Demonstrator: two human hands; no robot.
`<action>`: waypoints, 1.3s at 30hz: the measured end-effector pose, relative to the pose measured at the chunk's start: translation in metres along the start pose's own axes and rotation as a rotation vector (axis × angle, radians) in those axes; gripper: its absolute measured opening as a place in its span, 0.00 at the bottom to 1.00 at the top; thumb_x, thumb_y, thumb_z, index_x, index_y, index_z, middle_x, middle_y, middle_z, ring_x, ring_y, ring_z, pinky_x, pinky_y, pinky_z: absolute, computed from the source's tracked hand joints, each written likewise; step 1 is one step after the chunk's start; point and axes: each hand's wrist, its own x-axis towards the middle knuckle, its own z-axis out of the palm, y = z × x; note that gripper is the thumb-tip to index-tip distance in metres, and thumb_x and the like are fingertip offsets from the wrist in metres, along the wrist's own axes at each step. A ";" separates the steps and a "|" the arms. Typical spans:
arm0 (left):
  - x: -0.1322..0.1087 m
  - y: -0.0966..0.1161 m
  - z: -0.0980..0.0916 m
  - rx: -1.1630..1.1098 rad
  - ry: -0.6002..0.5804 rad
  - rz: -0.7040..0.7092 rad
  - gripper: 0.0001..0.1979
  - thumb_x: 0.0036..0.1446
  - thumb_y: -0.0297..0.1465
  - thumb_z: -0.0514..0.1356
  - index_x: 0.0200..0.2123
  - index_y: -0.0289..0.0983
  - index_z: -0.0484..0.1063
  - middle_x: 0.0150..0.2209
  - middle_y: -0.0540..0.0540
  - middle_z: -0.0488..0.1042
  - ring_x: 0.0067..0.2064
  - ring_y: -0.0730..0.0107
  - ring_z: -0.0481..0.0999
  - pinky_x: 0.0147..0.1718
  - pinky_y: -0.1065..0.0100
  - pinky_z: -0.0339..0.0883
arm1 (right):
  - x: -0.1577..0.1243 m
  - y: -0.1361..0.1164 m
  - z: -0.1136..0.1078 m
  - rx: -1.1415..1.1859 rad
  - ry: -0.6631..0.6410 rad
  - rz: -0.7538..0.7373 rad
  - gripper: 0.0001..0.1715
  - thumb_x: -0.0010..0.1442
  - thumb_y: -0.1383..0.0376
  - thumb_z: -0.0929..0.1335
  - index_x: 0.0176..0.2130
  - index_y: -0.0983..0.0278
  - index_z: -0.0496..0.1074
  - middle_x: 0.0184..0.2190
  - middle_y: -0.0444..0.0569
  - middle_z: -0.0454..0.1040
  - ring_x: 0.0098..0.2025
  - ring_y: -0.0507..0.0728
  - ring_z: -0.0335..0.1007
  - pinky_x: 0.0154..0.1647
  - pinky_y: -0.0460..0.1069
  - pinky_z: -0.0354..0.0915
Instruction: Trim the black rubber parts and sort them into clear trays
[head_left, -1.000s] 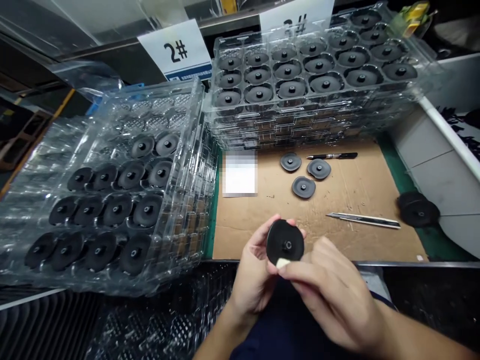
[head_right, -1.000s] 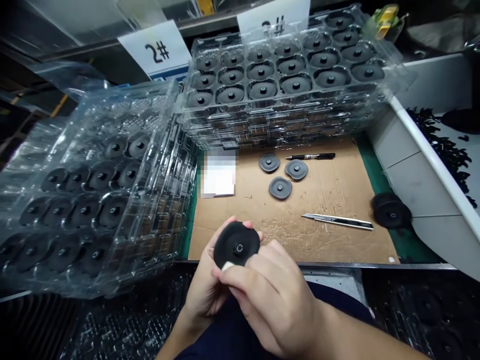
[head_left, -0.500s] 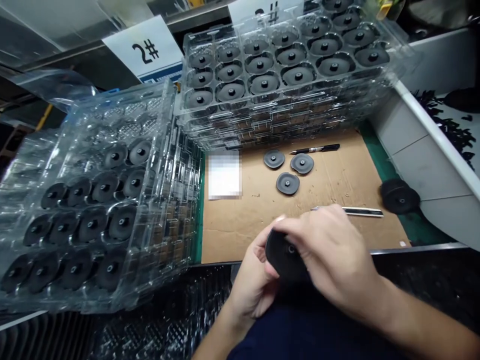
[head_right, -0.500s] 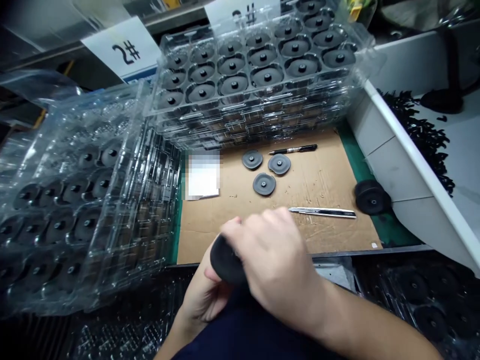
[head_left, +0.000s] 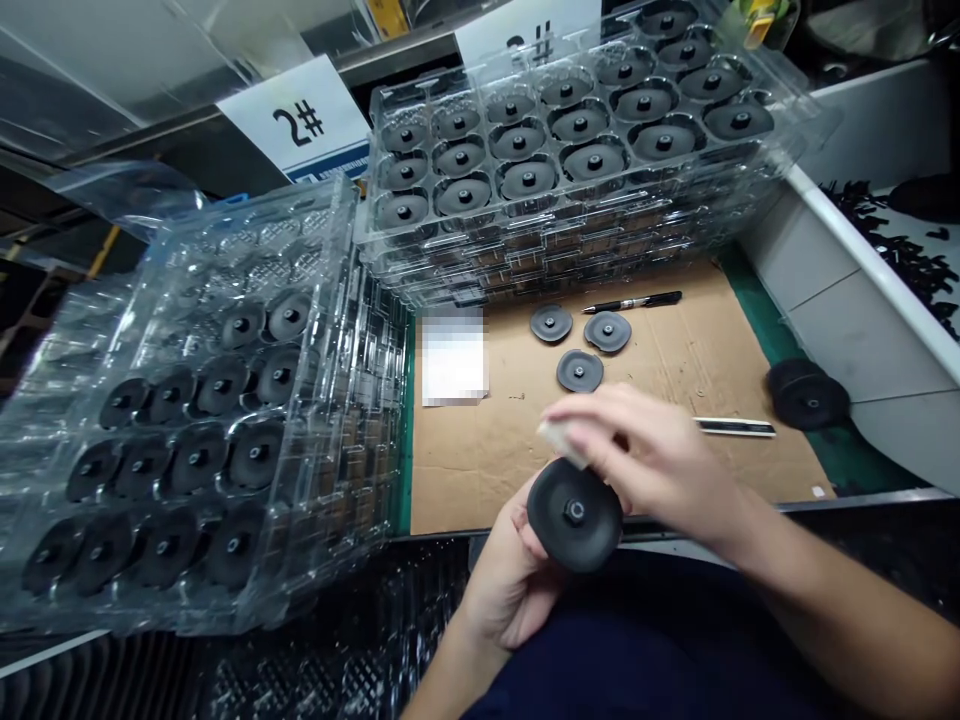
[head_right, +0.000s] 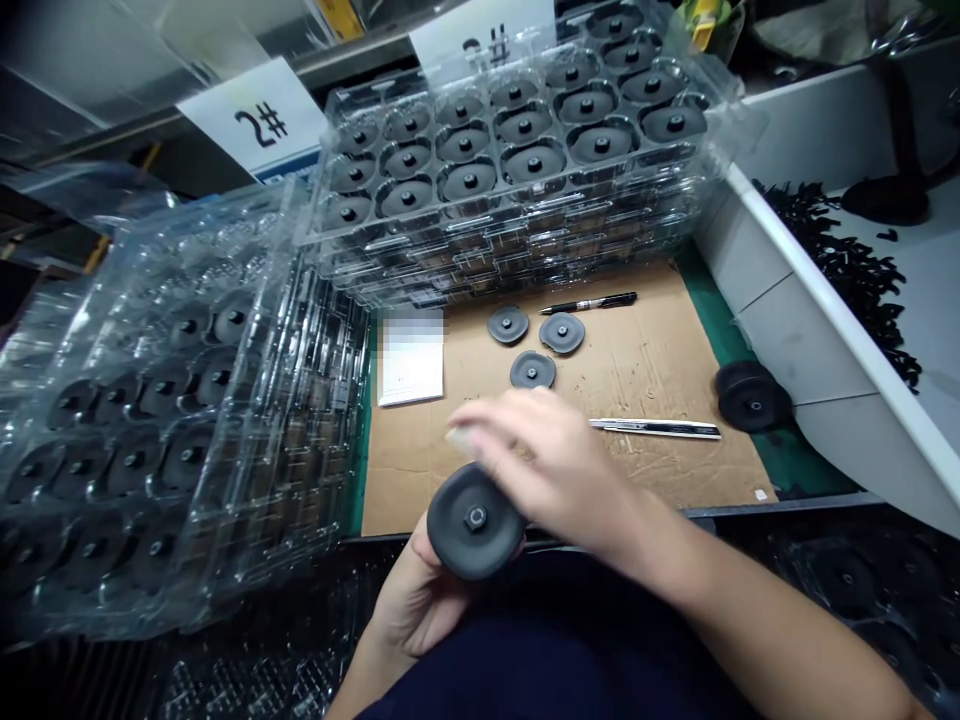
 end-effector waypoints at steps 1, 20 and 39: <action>-0.001 0.001 -0.002 -0.044 -0.041 -0.008 0.32 0.40 0.40 0.70 0.51 0.39 0.70 0.49 0.41 0.74 0.47 0.53 0.75 0.48 0.59 0.67 | -0.003 0.011 0.000 0.013 0.029 0.134 0.13 0.64 0.65 0.61 0.44 0.62 0.72 0.40 0.47 0.75 0.40 0.52 0.71 0.38 0.48 0.65; 0.001 0.007 -0.012 -0.076 0.021 0.173 0.33 0.44 0.39 0.68 0.54 0.42 0.66 0.54 0.43 0.70 0.57 0.54 0.67 0.59 0.58 0.57 | -0.017 -0.029 0.017 -0.065 0.081 -0.054 0.19 0.61 0.71 0.62 0.52 0.64 0.65 0.42 0.51 0.73 0.43 0.56 0.67 0.45 0.52 0.64; -0.003 0.015 -0.004 -0.047 -0.033 0.098 0.36 0.38 0.38 0.71 0.53 0.40 0.68 0.50 0.44 0.73 0.55 0.57 0.69 0.58 0.61 0.55 | -0.016 -0.025 0.001 -0.246 0.021 -0.192 0.14 0.61 0.74 0.61 0.45 0.69 0.70 0.32 0.52 0.71 0.32 0.54 0.58 0.35 0.51 0.59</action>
